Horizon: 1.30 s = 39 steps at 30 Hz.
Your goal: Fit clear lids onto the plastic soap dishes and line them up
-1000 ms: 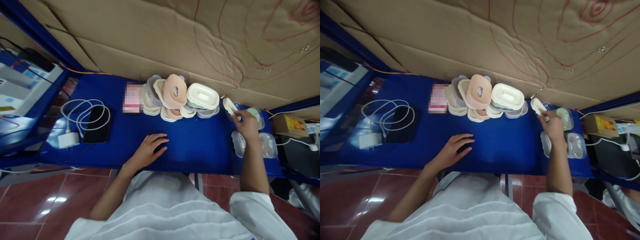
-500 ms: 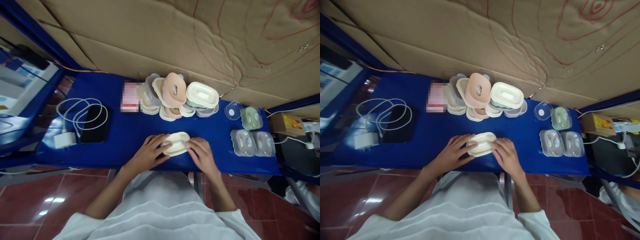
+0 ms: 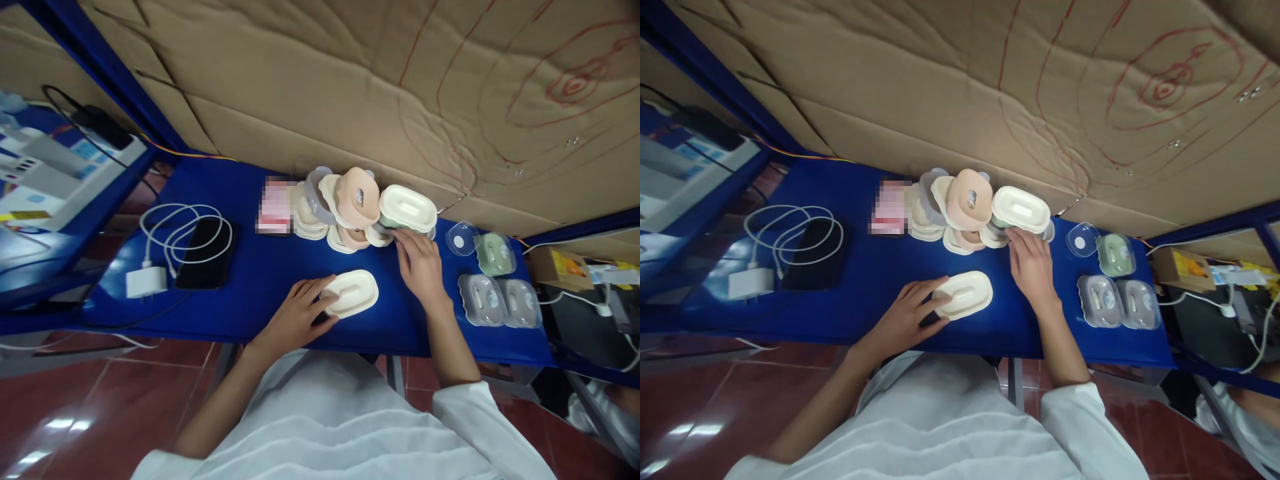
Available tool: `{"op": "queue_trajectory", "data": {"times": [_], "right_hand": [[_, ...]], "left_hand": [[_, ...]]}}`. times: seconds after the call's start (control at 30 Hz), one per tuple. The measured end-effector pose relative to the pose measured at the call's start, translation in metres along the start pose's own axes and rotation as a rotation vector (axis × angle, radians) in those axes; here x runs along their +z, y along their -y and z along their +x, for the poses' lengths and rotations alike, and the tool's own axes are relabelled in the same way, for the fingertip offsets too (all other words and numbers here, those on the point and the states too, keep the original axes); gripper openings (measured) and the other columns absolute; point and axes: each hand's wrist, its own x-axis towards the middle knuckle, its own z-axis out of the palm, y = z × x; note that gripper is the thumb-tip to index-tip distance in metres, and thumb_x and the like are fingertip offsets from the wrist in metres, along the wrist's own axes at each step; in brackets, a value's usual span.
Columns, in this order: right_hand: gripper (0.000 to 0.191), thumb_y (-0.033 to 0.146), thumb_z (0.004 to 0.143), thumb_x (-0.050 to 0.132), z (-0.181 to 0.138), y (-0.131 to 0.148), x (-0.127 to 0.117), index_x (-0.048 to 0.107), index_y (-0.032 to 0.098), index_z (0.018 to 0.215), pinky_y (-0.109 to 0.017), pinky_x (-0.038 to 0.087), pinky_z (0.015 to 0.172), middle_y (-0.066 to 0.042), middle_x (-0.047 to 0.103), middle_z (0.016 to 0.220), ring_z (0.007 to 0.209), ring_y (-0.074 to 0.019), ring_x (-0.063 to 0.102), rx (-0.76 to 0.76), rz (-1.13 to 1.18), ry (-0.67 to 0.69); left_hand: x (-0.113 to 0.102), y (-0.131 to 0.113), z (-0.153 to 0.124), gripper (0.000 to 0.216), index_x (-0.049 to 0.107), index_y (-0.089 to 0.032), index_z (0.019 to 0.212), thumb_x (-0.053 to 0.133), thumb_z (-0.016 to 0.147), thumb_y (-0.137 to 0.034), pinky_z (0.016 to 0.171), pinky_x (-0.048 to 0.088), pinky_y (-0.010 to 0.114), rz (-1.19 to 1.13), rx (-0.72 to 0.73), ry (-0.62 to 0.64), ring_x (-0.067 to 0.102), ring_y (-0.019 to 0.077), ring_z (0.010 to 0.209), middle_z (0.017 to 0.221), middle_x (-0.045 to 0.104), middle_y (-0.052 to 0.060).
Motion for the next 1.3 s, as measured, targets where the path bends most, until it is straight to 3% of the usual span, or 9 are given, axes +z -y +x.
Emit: {"op": "queue_trajectory", "data": {"times": [0.23, 0.37, 0.5, 0.63, 0.7, 0.87, 1.03, 1.13, 1.3], "right_hand": [[0.048, 0.037, 0.113, 0.044, 0.019, -0.009, -0.006, 0.056, 0.022, 0.157, -0.052, 0.048, 0.116, -0.016, 0.058, 0.16, 0.144, -0.0337, 0.057, 0.061, -0.122, -0.044], [0.055, 0.044, 0.11, 0.051, 0.029, -0.02, -0.004, 0.051, 0.021, 0.16, -0.055, 0.047, 0.114, -0.019, 0.061, 0.152, 0.138, -0.0363, 0.058, 0.102, -0.162, -0.083], [0.048, 0.044, 0.108, 0.055, 0.036, -0.031, -0.002, 0.06, 0.023, 0.151, -0.053, 0.049, 0.108, -0.017, 0.066, 0.14, 0.127, -0.0358, 0.063, 0.13, -0.146, -0.109], [0.036, 0.042, 0.108, 0.056, 0.039, -0.037, -0.001, 0.067, 0.023, 0.136, -0.056, 0.041, 0.118, -0.015, 0.068, 0.146, 0.141, -0.0351, 0.058, 0.111, -0.091, -0.12], [0.032, 0.039, 0.108, 0.056, 0.041, -0.039, -0.001, 0.068, 0.023, 0.132, -0.056, 0.039, 0.12, -0.013, 0.073, 0.14, 0.137, -0.0328, 0.063, 0.1, -0.05, -0.093], [0.036, 0.05, 0.107, 0.059, 0.039, -0.04, -0.01, 0.074, 0.022, 0.123, -0.048, 0.056, 0.105, -0.011, 0.081, 0.12, 0.113, -0.0285, 0.075, 0.169, 0.149, -0.192], [0.031, 0.049, 0.104, 0.067, -0.007, 0.002, -0.028, 0.076, 0.024, 0.12, -0.049, 0.061, 0.1, -0.01, 0.08, 0.118, 0.112, -0.029, 0.076, 0.143, 0.23, -0.319], [0.019, 0.032, 0.103, 0.07, -0.054, 0.043, -0.016, 0.076, 0.031, 0.121, -0.05, 0.06, 0.102, -0.006, 0.081, 0.115, 0.111, -0.0279, 0.077, -0.057, 0.332, -0.174], [0.043, 0.016, 0.107, 0.058, -0.102, 0.081, 0.023, 0.068, 0.034, 0.145, -0.046, 0.053, 0.11, -0.005, 0.081, 0.121, 0.117, -0.0243, 0.076, -0.164, 0.317, 0.105]], "left_hand": [[-0.001, 0.001, 0.001, 0.029, 0.071, -0.024, 0.132, 0.067, 0.106, -0.035, 0.118, 0.048, 0.055, -0.028, 0.003, -0.004, 0.059, 0.0335, 0.143, 0.163, 0.056, 0.015], [0.0, 0.002, 0.0, 0.029, 0.071, -0.024, 0.132, 0.067, 0.106, -0.036, 0.118, 0.048, 0.056, -0.042, 0.006, -0.01, 0.059, 0.0338, 0.143, 0.164, 0.055, 0.016], [0.001, 0.003, 0.0, 0.028, 0.071, -0.023, 0.131, 0.068, 0.106, -0.034, 0.118, 0.048, 0.056, -0.049, 0.017, -0.014, 0.059, 0.0337, 0.143, 0.163, 0.056, 0.016], [0.0, 0.003, 0.001, 0.025, 0.073, -0.023, 0.128, 0.068, 0.105, -0.033, 0.118, 0.048, 0.056, -0.067, 0.018, -0.03, 0.059, 0.033, 0.143, 0.162, 0.056, 0.016], [0.0, 0.002, 0.001, 0.023, 0.074, -0.024, 0.125, 0.069, 0.104, -0.032, 0.118, 0.049, 0.056, -0.069, 0.007, -0.03, 0.059, 0.0329, 0.143, 0.162, 0.057, 0.015], [0.0, 0.003, 0.0, 0.021, 0.074, -0.024, 0.123, 0.069, 0.104, -0.032, 0.121, 0.048, 0.056, -0.106, -0.003, -0.034, 0.059, 0.0326, 0.144, 0.162, 0.057, 0.015], [0.001, 0.005, -0.002, 0.046, 0.057, -0.028, 0.15, 0.068, 0.106, -0.032, 0.127, 0.048, 0.048, -0.302, -0.098, 0.001, 0.052, 0.0275, 0.155, 0.168, 0.05, 0.011], [0.001, 0.006, -0.003, 0.071, 0.036, -0.033, 0.166, 0.071, 0.104, -0.032, 0.129, 0.048, 0.047, -0.369, -0.195, 0.012, 0.05, 0.0275, 0.157, 0.171, 0.048, 0.011], [0.0, 0.007, -0.002, 0.085, 0.025, -0.034, 0.172, 0.074, 0.103, -0.036, 0.13, 0.046, 0.05, -0.374, -0.186, 0.01, 0.049, 0.0293, 0.158, 0.171, 0.047, 0.012]]}}
